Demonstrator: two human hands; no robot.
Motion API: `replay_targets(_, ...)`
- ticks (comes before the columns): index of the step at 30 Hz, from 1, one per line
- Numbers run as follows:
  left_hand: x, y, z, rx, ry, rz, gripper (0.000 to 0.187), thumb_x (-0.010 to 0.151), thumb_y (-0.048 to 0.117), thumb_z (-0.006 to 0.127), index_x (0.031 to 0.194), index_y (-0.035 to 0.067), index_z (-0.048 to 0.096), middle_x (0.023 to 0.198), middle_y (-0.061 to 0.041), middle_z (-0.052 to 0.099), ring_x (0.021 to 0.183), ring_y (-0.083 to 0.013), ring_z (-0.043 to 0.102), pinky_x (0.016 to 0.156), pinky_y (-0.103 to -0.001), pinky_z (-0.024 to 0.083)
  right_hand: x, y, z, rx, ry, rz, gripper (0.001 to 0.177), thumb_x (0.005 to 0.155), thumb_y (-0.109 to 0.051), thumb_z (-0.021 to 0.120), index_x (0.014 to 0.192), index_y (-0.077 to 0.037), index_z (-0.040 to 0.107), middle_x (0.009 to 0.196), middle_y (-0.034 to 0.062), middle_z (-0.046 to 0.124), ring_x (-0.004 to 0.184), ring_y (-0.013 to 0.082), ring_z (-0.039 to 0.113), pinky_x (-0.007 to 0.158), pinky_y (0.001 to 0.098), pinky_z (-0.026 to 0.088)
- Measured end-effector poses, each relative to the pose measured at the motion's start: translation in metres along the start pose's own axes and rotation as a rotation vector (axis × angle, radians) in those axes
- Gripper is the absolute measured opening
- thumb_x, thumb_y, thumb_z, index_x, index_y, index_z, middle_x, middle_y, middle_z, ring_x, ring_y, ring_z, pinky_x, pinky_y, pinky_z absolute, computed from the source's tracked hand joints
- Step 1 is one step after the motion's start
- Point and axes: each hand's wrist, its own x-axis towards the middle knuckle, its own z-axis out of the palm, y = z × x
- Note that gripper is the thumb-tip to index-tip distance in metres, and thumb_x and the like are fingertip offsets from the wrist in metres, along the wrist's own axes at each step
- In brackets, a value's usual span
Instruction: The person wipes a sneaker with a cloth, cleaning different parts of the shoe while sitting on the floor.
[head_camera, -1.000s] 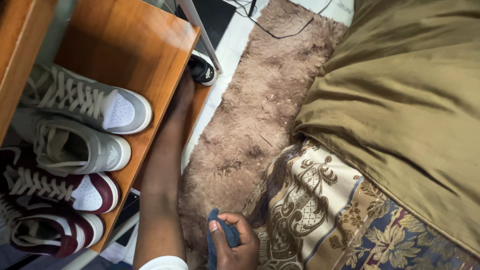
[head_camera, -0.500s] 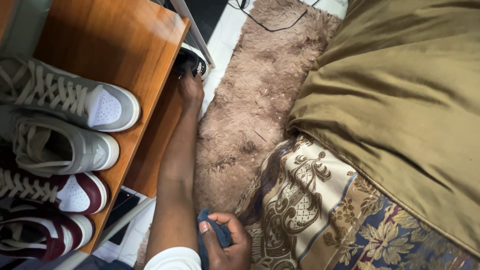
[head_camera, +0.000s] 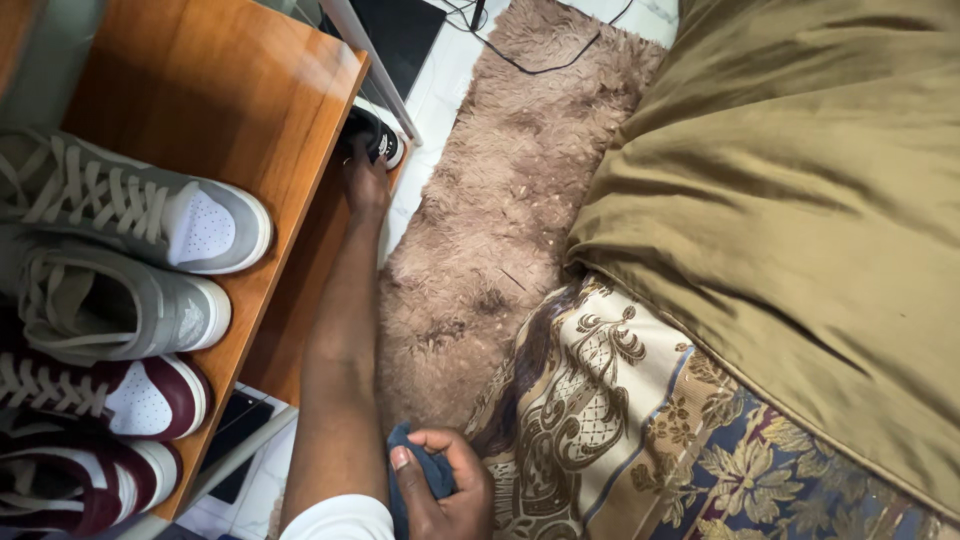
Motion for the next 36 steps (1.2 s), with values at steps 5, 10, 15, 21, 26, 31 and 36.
replay_targets(5, -0.013, -0.010, 0.002, -0.022, 0.140, 0.184, 0.068, 0.094, 0.014, 0.072, 0.147, -0.009, 0.036, 0.124, -0.033, 0.062, 0.112, -0.0477, 0.060, 0.095, -0.051, 0.048, 0.001, -0.013, 0.001, -0.047, 0.003, 0.063, 0.014, 0.083, -0.014, 0.081, 0.091, -0.004, 0.075, 0.077, 0.0005, 0.072, 0.071, 0.0063, 0.064, 0.067, 0.0245, 0.053)
replay_targets(10, -0.111, 0.010, -0.014, -0.228, 0.182, 0.278, 0.024, 0.101, 0.019, 0.070, 0.093, -0.001, 0.061, 0.086, -0.018, 0.065, 0.079, -0.0298, 0.062, 0.077, -0.042, 0.053, 0.003, -0.040, -0.001, -0.086, -0.088, -0.010, 0.025, 0.080, -0.015, 0.087, 0.090, -0.003, 0.067, 0.077, 0.0001, 0.067, 0.070, 0.0068, 0.059, 0.063, 0.0256, 0.052)
replay_targets(15, -0.272, 0.013, -0.067, -0.743, -0.488, -0.245, 0.039, 0.107, 0.024, 0.045, 0.082, 0.005, 0.069, 0.074, -0.008, 0.072, 0.063, -0.0156, 0.067, 0.059, -0.030, 0.055, 0.010, -0.035, -0.004, -0.018, -0.241, 0.062, 0.030, 0.079, -0.007, 0.081, 0.102, -0.006, 0.061, 0.084, 0.0042, 0.067, 0.069, 0.0166, 0.060, 0.057, 0.0338, 0.046)
replay_targets(21, -0.426, 0.019, -0.170, -1.000, -0.392, -0.416, 0.020, 0.110, 0.015, 0.053, 0.098, 0.005, 0.066, 0.090, -0.007, 0.062, 0.078, -0.0145, 0.058, 0.066, -0.031, 0.047, 0.033, -0.018, -0.004, -0.122, -0.171, -0.684, 0.023, 0.083, 0.004, 0.074, 0.099, -0.001, 0.058, 0.105, 0.0103, 0.071, 0.100, 0.0163, 0.066, 0.088, 0.0294, 0.054)
replay_targets(26, -0.498, 0.119, -0.318, -1.142, -0.348, -0.442, 0.023, 0.101, 0.020, 0.047, 0.090, 0.004, 0.060, 0.094, -0.018, 0.075, 0.082, -0.0249, 0.073, 0.079, -0.036, 0.058, 0.014, -0.046, -0.001, -0.226, -0.305, -0.212, 0.014, 0.087, -0.001, 0.072, 0.098, -0.003, 0.063, 0.085, 0.0103, 0.070, 0.064, 0.0161, 0.062, 0.056, 0.0342, 0.052)
replay_targets(31, -0.600, 0.170, -0.390, -1.133, -0.389, -0.072, 0.024, 0.102, 0.017, 0.055, 0.089, -0.001, 0.063, 0.094, -0.018, 0.074, 0.085, -0.0226, 0.071, 0.082, -0.035, 0.057, 0.019, -0.039, -0.004, 0.057, -0.392, -0.183, 0.017, 0.086, -0.001, 0.071, 0.101, -0.006, 0.064, 0.080, 0.0077, 0.067, 0.056, 0.0167, 0.063, 0.045, 0.0366, 0.052)
replay_targets(36, -0.691, 0.192, -0.388, -1.158, -0.849, 0.181, 0.024, 0.105, 0.018, 0.057, 0.092, -0.002, 0.060, 0.100, -0.016, 0.073, 0.093, -0.0191, 0.068, 0.089, -0.034, 0.054, -0.022, -0.024, -0.048, 0.412, -0.399, -0.334, 0.023, 0.091, -0.003, 0.069, 0.114, -0.004, 0.067, 0.085, 0.0091, 0.069, 0.061, 0.0172, 0.068, 0.052, 0.0349, 0.057)
